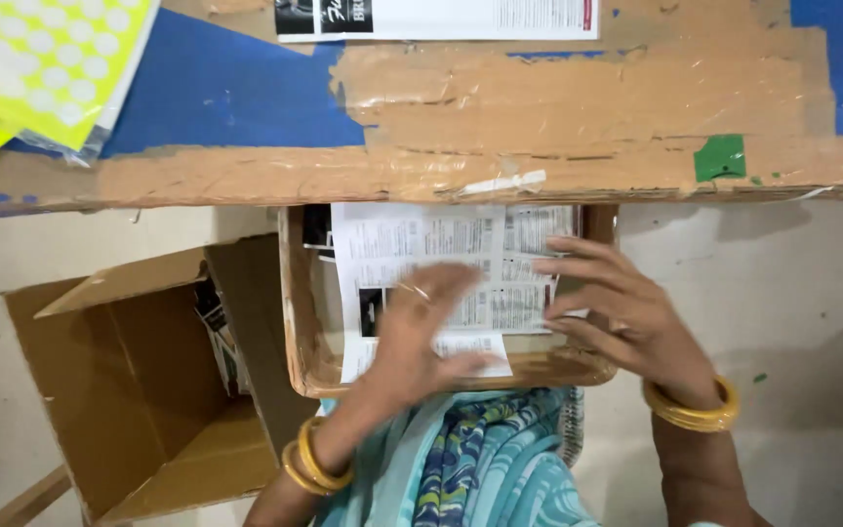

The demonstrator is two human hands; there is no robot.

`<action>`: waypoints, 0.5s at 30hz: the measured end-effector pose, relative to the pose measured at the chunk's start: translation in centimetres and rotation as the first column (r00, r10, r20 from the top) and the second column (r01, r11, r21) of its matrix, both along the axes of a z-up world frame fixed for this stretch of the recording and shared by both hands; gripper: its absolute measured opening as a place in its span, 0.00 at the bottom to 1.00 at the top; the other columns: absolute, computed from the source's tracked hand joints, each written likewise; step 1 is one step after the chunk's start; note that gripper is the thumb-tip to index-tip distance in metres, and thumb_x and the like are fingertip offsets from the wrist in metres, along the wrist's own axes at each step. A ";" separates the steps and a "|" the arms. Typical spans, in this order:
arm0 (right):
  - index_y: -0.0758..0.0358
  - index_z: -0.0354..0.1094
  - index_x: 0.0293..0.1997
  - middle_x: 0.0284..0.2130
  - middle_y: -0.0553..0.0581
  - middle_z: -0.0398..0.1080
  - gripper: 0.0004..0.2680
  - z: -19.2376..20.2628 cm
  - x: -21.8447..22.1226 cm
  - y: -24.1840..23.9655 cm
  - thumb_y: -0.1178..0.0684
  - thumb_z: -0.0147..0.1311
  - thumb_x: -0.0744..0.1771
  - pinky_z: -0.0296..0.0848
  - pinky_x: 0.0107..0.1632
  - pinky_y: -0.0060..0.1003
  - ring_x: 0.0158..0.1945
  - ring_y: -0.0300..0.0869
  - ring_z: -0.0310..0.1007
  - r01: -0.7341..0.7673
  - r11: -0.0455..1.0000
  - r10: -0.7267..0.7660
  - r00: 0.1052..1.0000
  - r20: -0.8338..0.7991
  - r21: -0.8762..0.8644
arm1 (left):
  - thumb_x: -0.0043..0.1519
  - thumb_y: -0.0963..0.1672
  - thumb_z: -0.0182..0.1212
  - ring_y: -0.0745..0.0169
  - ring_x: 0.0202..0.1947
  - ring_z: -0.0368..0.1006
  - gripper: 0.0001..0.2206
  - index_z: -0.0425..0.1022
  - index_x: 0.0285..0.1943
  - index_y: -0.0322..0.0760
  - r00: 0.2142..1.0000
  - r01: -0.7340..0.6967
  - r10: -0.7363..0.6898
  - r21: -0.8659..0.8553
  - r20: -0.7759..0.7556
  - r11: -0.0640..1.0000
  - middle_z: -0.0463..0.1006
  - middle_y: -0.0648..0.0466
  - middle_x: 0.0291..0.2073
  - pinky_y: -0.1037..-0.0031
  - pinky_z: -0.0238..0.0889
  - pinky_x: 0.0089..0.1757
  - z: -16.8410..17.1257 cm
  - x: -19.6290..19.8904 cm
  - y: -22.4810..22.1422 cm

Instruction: The person picks up plastic packages containing brushes and paper labels, inserts the labels into the packages by hand, and places the completed items into a cardboard box on the floor.

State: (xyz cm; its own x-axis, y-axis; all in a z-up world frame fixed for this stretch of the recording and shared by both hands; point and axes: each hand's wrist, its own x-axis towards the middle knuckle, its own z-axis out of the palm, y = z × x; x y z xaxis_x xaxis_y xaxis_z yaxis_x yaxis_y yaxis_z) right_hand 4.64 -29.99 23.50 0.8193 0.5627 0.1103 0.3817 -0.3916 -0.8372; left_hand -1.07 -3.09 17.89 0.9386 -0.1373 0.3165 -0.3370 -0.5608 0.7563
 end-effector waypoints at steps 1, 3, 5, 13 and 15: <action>0.60 0.76 0.39 0.60 0.56 0.71 0.06 0.2 0.4 1.2 0.59 0.64 0.62 0.65 0.70 0.50 0.71 0.53 0.63 -0.071 0.997 0.072 0.997 0.042 -0.023 | 0.55 0.48 0.70 0.38 0.55 0.71 0.26 0.72 0.60 0.30 0.997 0.072 -0.073 -0.065 -0.007 0.995 0.75 0.39 0.53 0.53 0.64 0.54 0.9 -0.4 -0.6; 0.60 0.75 0.41 0.58 0.56 0.72 0.06 0.5 1.4 3.1 0.59 0.64 0.62 0.67 0.68 0.49 0.70 0.52 0.65 -0.144 0.988 0.148 0.984 0.098 -0.049 | 0.53 0.46 0.71 0.39 0.53 0.72 0.24 0.74 0.57 0.31 0.990 0.141 -0.141 -0.125 0.006 0.982 0.76 0.41 0.51 0.54 0.65 0.52 1.8 -0.7 -1.2; 0.58 0.71 0.49 0.60 0.57 0.71 0.11 0.8 2.6 4.6 0.57 0.62 0.64 0.65 0.70 0.53 0.68 0.54 0.67 -0.328 0.939 0.344 0.918 0.200 -0.106 | 0.58 0.39 0.69 0.47 0.46 0.76 0.10 0.78 0.47 0.34 0.998 0.049 -0.058 -0.197 -0.038 0.979 0.80 0.47 0.42 0.61 0.68 0.48 1.8 -0.3 -0.8; 0.61 0.44 0.79 0.75 0.68 0.50 0.24 -1.0 17.6 10.3 0.41 0.40 0.74 0.51 0.76 0.55 0.77 0.60 0.48 -0.012 0.933 0.152 0.919 0.363 -0.359 | 0.60 0.37 0.68 0.63 0.37 0.76 0.04 0.79 0.41 0.31 0.981 -0.176 0.125 -0.393 -0.151 0.903 0.80 0.51 0.35 0.74 0.68 0.41 5.3 0.9 2.1; 0.62 0.43 0.79 0.77 0.70 0.44 0.26 -1.6 19.3 10.8 0.37 0.41 0.75 0.44 0.76 0.59 0.79 0.61 0.40 0.034 0.904 0.156 0.902 0.403 -0.427 | 0.61 0.37 0.67 0.66 0.38 0.76 0.04 0.79 0.43 0.31 0.976 -0.198 0.135 -0.442 -0.170 0.875 0.81 0.52 0.36 0.75 0.68 0.42 4.9 0.9 2.9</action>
